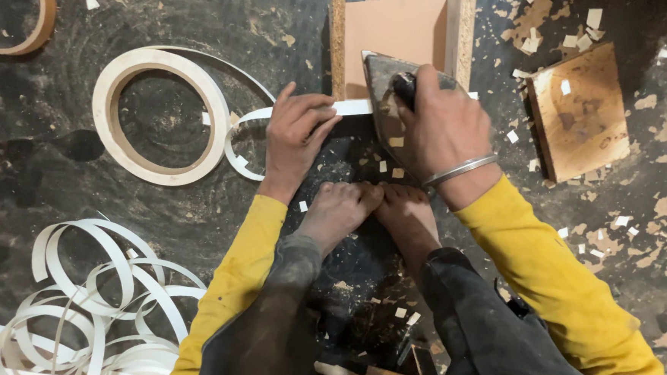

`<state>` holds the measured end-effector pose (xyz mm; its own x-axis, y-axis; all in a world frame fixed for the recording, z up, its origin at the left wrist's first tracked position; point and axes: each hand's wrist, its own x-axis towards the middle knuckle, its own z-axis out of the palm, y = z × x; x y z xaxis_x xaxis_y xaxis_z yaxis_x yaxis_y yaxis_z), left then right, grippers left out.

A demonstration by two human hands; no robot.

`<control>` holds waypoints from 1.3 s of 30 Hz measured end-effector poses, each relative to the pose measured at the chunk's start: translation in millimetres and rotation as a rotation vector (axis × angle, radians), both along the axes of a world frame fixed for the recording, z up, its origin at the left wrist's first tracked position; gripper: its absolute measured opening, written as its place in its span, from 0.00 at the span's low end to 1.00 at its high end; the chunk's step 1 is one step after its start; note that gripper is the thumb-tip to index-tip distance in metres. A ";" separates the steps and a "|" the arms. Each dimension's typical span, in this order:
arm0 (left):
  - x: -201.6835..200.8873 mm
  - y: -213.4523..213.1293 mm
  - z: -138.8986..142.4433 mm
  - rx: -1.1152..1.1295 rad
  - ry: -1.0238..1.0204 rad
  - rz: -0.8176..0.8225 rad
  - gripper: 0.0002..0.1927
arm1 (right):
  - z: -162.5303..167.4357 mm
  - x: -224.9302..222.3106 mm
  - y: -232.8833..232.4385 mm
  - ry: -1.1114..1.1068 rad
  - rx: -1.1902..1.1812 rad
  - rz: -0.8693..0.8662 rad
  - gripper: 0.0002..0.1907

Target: The person sits on the workshop floor and applies white edge banding tape to the edges of small wooden boxes. They hold the tape against a box edge and press it with a heated iron, then turn the box and trim or press the tape by hand, repeating the process on successive box edges.

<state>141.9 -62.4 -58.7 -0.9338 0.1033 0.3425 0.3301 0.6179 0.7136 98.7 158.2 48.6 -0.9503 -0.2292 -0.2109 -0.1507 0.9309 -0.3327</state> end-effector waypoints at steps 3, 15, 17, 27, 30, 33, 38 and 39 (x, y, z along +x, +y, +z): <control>1.7 -8.4 -7.0 0.012 -0.039 0.025 0.06 | -1.6 -1.5 -14.1 -0.022 0.008 0.011 0.19; 1.8 -23.3 -34.8 0.276 -0.222 0.043 0.07 | -7.1 -8.0 -59.8 0.031 -0.021 0.072 0.20; 3.0 -25.6 -38.0 0.278 -0.209 0.030 0.09 | -7.5 -9.5 -62.4 0.033 -0.028 0.083 0.20; 3.4 -30.5 -35.0 0.171 -0.178 -0.011 0.07 | -13.9 -10.8 -23.2 -0.071 0.072 0.062 0.18; -4.1 -32.6 -33.2 0.147 -0.210 -0.052 0.06 | -10.8 -9.2 15.9 -0.024 0.123 0.038 0.19; -14.3 -34.3 -33.2 0.142 -0.240 -0.051 0.05 | -9.9 -7.0 50.7 -0.039 0.107 -0.027 0.19; -32.3 -37.2 -29.0 0.147 -0.508 -0.049 0.09 | -9.9 -3.2 72.5 0.056 0.166 0.002 0.21; -38.4 -39.5 -27.3 0.140 -0.533 -0.094 0.11 | -10.1 -3.3 71.6 0.058 0.169 0.003 0.21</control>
<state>103.5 -101.9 -86.0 -0.9705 0.1820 -0.1582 -0.0498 0.4907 0.8699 95.4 229.8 38.5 -0.9613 -0.1981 -0.1917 -0.1680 0.9723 -0.1624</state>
